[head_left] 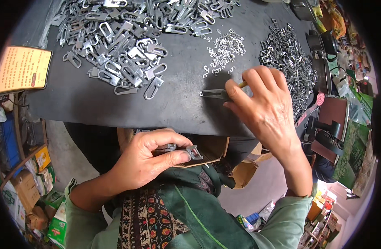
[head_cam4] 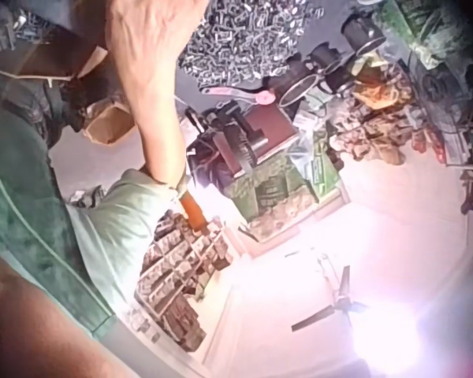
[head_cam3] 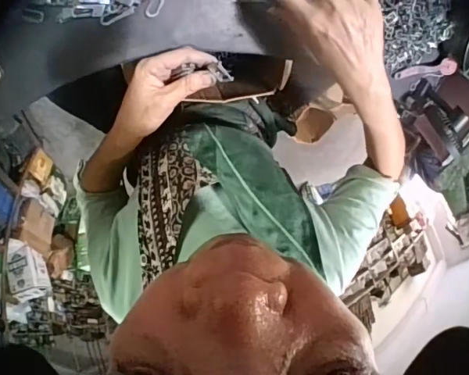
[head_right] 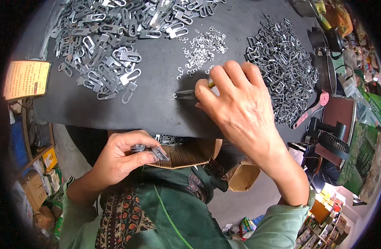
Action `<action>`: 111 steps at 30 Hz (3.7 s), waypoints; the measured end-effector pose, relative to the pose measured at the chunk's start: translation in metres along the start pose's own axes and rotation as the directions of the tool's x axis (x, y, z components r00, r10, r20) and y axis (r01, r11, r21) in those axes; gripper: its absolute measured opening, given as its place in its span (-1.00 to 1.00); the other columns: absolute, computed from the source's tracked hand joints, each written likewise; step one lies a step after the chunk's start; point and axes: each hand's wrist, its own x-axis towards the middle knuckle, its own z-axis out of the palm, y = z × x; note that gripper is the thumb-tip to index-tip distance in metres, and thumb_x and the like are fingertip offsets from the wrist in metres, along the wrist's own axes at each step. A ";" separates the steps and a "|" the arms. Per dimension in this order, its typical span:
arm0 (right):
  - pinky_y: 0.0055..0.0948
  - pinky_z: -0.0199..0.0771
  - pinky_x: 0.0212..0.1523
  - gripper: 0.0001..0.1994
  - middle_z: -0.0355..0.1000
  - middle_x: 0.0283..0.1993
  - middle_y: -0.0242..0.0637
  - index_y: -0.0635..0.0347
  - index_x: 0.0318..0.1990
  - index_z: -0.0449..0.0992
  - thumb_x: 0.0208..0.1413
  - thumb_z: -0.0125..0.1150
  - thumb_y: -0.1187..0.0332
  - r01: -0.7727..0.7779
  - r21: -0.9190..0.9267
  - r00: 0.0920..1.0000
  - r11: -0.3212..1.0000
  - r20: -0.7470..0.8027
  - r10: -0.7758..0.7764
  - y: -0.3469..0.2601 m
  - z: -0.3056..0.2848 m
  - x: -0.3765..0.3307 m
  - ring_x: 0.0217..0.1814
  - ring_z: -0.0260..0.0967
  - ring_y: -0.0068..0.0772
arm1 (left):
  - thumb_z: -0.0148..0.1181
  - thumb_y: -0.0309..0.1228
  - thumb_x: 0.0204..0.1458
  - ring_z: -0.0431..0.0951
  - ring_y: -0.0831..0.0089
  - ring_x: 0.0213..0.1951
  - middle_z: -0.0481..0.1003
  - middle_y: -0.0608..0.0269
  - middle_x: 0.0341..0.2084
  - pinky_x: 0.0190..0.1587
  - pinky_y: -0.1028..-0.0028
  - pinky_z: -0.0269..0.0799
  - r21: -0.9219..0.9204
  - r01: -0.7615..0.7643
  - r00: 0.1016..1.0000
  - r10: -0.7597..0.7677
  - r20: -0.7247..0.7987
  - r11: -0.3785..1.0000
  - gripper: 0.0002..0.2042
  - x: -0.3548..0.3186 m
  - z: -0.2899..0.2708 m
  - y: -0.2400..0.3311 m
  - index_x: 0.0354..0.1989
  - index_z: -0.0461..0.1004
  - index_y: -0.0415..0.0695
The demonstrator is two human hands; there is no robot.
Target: The person assembles metal buckle components using pliers, pets a cat, and continues assembling the metal parts.
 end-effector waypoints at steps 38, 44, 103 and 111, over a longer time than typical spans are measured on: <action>-0.31 0.33 -0.36 -0.67 0.30 -0.39 -0.34 0.10 -0.30 0.50 -0.14 0.39 0.12 0.092 0.383 0.986 0.919 -0.165 -0.030 -0.013 -0.011 -0.041 -0.36 0.33 -0.29 | 0.14 -0.59 0.06 0.27 0.76 -0.55 0.46 0.38 -0.40 -0.53 0.68 0.13 -0.084 0.055 0.996 -0.060 -0.060 0.995 -0.87 0.016 0.014 0.015 -0.23 0.54 -0.33; -0.34 0.29 -0.38 -0.71 0.29 -0.42 -0.37 0.13 -0.33 0.47 -0.05 0.35 0.13 -0.059 0.511 0.992 0.858 -0.069 0.109 -0.031 -0.003 -0.070 -0.40 0.31 -0.32 | 0.18 -0.48 0.12 0.34 0.73 -0.50 0.48 0.43 -0.46 -0.44 0.67 0.22 0.000 0.239 0.971 -0.239 -0.035 0.971 -0.80 0.010 0.015 0.012 -0.10 0.54 -0.26; -0.49 0.26 -0.41 -0.84 0.28 -0.48 -0.53 0.27 -0.28 0.43 0.27 0.17 0.35 -0.489 0.686 0.665 -0.538 0.693 0.279 -0.077 0.020 -0.062 -0.43 0.20 -0.64 | 0.09 -0.47 0.25 0.39 0.71 -0.62 0.53 0.37 -0.52 -0.60 0.59 0.25 0.752 -0.428 0.728 0.684 -0.041 0.501 -0.85 0.026 0.038 -0.019 -0.19 0.51 -0.30; -0.19 0.38 -0.35 -0.70 0.37 -0.39 -0.15 0.22 -0.29 0.46 0.02 0.38 0.21 -0.286 0.818 0.939 0.499 0.135 0.317 -0.035 0.002 -0.043 -0.35 0.40 -0.06 | -0.04 -0.49 0.28 0.31 0.73 -0.65 0.52 0.26 -0.48 -0.54 0.68 0.27 -0.124 0.248 0.960 -0.227 0.163 0.961 -0.74 0.004 0.018 0.010 0.08 0.41 -0.28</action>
